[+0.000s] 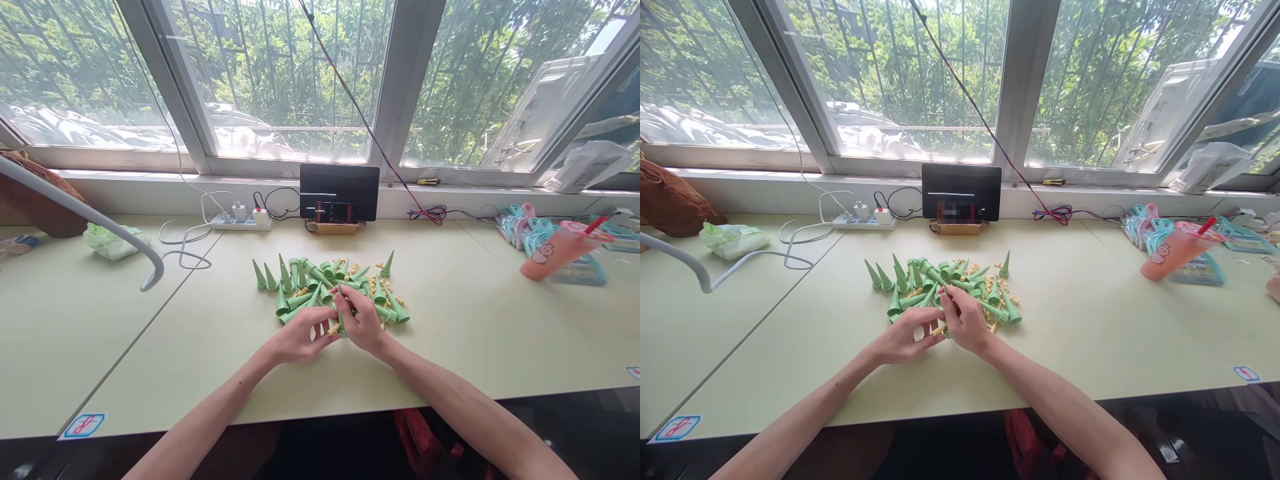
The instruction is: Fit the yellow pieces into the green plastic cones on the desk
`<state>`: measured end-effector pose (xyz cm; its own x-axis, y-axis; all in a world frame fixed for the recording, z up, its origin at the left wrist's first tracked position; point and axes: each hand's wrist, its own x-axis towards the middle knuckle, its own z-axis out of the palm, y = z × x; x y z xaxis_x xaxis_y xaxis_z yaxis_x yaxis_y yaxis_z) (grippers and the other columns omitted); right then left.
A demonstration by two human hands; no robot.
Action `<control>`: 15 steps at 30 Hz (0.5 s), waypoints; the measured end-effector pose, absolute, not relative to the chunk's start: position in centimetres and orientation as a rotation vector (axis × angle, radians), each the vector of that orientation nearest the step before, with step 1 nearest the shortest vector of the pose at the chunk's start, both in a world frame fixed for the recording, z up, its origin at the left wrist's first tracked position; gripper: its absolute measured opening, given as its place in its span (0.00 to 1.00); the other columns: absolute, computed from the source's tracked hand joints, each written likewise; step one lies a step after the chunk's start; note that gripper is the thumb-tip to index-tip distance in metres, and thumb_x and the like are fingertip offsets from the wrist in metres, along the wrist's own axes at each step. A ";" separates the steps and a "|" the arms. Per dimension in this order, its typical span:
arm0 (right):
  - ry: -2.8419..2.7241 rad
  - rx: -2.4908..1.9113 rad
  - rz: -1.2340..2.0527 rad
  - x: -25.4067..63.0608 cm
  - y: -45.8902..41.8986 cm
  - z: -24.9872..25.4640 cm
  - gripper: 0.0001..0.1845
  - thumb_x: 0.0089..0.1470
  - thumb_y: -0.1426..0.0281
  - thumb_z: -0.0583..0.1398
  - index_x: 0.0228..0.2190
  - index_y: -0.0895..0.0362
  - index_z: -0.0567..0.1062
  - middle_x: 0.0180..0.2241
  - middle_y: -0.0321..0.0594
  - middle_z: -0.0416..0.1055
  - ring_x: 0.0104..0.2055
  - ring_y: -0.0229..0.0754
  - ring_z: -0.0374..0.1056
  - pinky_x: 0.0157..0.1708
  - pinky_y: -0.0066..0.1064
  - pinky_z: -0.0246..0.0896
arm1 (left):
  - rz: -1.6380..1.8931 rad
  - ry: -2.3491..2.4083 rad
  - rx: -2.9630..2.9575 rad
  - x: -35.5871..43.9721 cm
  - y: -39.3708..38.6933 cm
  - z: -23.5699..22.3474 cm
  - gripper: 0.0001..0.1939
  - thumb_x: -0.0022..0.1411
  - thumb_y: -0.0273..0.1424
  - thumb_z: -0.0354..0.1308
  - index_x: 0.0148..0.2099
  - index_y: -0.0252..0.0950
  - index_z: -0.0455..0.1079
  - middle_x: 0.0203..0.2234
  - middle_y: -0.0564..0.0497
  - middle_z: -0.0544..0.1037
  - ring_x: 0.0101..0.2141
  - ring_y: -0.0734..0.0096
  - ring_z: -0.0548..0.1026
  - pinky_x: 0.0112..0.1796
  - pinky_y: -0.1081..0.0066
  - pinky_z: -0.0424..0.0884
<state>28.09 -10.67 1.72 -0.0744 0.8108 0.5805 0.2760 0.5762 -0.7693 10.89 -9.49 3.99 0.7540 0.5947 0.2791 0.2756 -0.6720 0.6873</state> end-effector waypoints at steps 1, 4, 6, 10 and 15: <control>-1.634 -0.925 0.571 28.1 -10.7 1.7 0.11 0.67 0.66 0.51 0.39 0.57 0.71 0.22 0.32 0.62 0.20 0.35 0.56 0.23 0.28 0.55 | 0.656 0.651 2.310 10.9 -9.5 4.0 0.05 0.63 0.29 0.55 0.34 0.35 0.64 0.24 0.56 0.69 0.24 0.77 0.69 0.28 0.76 0.65; -1.637 -0.919 0.579 28.1 -10.7 1.7 0.11 0.67 0.66 0.51 0.39 0.56 0.71 0.22 0.32 0.61 0.20 0.35 0.55 0.23 0.28 0.55 | 0.655 0.651 2.304 10.9 -9.5 3.9 0.05 0.63 0.29 0.55 0.34 0.35 0.64 0.25 0.55 0.70 0.24 0.76 0.70 0.28 0.76 0.65; -1.638 -0.923 0.585 28.1 -10.7 1.8 0.11 0.67 0.66 0.51 0.39 0.56 0.71 0.22 0.32 0.60 0.20 0.35 0.54 0.22 0.28 0.54 | 0.647 0.649 2.304 10.9 -9.5 3.9 0.05 0.63 0.29 0.55 0.34 0.35 0.64 0.26 0.54 0.71 0.24 0.76 0.70 0.28 0.75 0.65; -1.637 -0.935 0.608 28.2 -10.6 1.9 0.11 0.67 0.65 0.50 0.38 0.56 0.70 0.22 0.32 0.60 0.20 0.35 0.54 0.22 0.28 0.53 | 0.635 0.653 2.319 10.9 -9.5 3.8 0.05 0.64 0.29 0.55 0.34 0.35 0.64 0.27 0.53 0.72 0.25 0.75 0.70 0.29 0.74 0.65; -1.616 -0.935 0.668 28.3 -10.5 1.8 0.12 0.67 0.64 0.50 0.38 0.56 0.70 0.22 0.32 0.60 0.21 0.35 0.56 0.22 0.28 0.54 | 0.604 0.657 2.317 10.8 -9.5 3.6 0.05 0.65 0.29 0.53 0.35 0.35 0.63 0.26 0.53 0.70 0.26 0.75 0.69 0.29 0.74 0.64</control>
<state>28.27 -10.53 1.78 -0.0892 0.8468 0.5243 0.2299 0.5297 -0.8164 10.81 -9.48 3.61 0.7684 0.5913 0.2446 0.2934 -0.6652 0.6866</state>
